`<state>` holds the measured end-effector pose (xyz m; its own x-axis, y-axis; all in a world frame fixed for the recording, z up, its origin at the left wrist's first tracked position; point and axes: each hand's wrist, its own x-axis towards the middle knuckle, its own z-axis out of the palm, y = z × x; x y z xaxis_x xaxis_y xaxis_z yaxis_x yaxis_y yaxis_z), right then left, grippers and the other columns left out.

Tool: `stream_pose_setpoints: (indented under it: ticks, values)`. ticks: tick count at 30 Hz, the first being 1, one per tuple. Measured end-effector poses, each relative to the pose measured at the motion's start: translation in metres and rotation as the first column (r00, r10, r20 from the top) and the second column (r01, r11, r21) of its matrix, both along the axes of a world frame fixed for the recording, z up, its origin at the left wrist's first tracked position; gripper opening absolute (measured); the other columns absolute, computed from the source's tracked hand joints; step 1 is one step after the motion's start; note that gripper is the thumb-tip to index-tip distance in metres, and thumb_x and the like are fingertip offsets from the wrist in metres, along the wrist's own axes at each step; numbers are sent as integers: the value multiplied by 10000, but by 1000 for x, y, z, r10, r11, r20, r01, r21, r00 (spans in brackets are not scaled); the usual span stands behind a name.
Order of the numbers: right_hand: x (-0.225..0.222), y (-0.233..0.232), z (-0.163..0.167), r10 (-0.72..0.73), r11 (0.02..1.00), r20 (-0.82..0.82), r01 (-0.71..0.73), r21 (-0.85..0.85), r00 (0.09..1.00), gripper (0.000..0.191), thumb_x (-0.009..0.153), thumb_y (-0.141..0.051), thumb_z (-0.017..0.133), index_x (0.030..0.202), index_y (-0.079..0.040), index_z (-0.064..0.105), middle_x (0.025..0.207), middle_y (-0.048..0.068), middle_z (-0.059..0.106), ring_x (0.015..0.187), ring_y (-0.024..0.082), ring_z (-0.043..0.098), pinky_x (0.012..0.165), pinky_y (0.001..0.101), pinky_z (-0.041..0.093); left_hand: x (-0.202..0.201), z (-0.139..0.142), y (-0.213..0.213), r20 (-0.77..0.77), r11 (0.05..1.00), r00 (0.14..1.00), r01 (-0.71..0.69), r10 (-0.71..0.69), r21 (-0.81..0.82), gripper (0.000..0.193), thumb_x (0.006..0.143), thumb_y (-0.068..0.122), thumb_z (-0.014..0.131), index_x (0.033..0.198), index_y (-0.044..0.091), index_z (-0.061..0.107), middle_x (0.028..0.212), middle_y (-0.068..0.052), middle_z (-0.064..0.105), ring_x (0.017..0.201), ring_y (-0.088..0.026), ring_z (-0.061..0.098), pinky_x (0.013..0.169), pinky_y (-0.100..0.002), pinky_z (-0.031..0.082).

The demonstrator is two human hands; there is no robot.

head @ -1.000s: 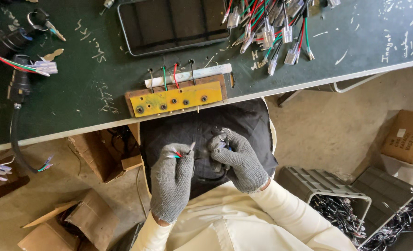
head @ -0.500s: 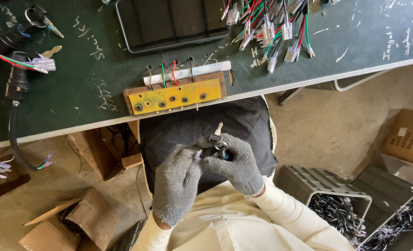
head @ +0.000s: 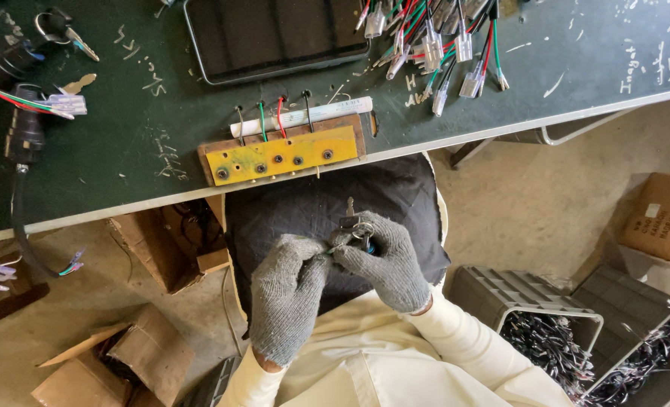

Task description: The person repeatedly picks up small electrical connectors and keys, inserts them into a yellow terminal block, and then removes them. The person handles multiple connectors and keys throughout the clip.

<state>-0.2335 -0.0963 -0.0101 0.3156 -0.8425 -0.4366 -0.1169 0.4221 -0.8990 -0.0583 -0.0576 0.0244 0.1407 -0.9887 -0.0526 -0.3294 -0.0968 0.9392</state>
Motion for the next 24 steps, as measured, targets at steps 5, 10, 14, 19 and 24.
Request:
stream_pose_setpoints:
  ticks: [5, 10, 14, 19, 24]
  values:
    - [-1, 3, -3, 45, 982, -68, -56, -182, 997, 164, 864, -101, 797, 970, -11, 710, 866, 18, 630, 733, 77, 544, 654, 250, 461, 1, 1, 1, -31, 999, 999, -8, 10, 54, 139, 861, -49, 690, 945, 32, 614, 890, -114, 671, 754, -240, 689, 682, -332, 549]
    - [-3, 4, -4, 83, 978, -42, -89, -187, 996, 180, 863, -129, 808, 964, -20, 707, 878, 21, 648, 761, 95, 577, 678, 270, 486, 0, 2, 3, 23, 999, 1000, 14, -13, -38, 132, 874, -39, 690, 928, 40, 599, 858, -104, 648, 749, -257, 672, 682, -351, 528]
    - [-4, -1, -3, 130, 961, -108, -152, -230, 986, 203, 832, -132, 834, 952, -12, 721, 862, 23, 673, 739, 98, 586, 672, 266, 485, -2, 2, 3, 20, 999, 1000, -6, 7, -40, 121, 886, -36, 678, 935, 40, 598, 852, -107, 640, 746, -261, 666, 683, -352, 525]
    - [-1, 1, 0, 84, 980, 15, -80, -184, 996, 254, 861, -109, 784, 1071, -6, 683, 968, 31, 692, 872, 90, 634, 773, 261, 516, -1, 1, 1, -32, 1000, 999, -30, 30, 0, 103, 903, -30, 675, 934, 40, 606, 841, -106, 643, 721, -253, 666, 672, -347, 528]
    - [-1, 4, 0, 63, 980, -51, -71, -183, 997, 144, 884, -99, 789, 984, -20, 721, 914, 33, 687, 796, 87, 611, 697, 256, 494, 1, 2, 2, -11, 1000, 1000, -11, 11, -21, 109, 901, -33, 666, 945, 31, 590, 849, -118, 630, 733, -270, 666, 670, -355, 525]
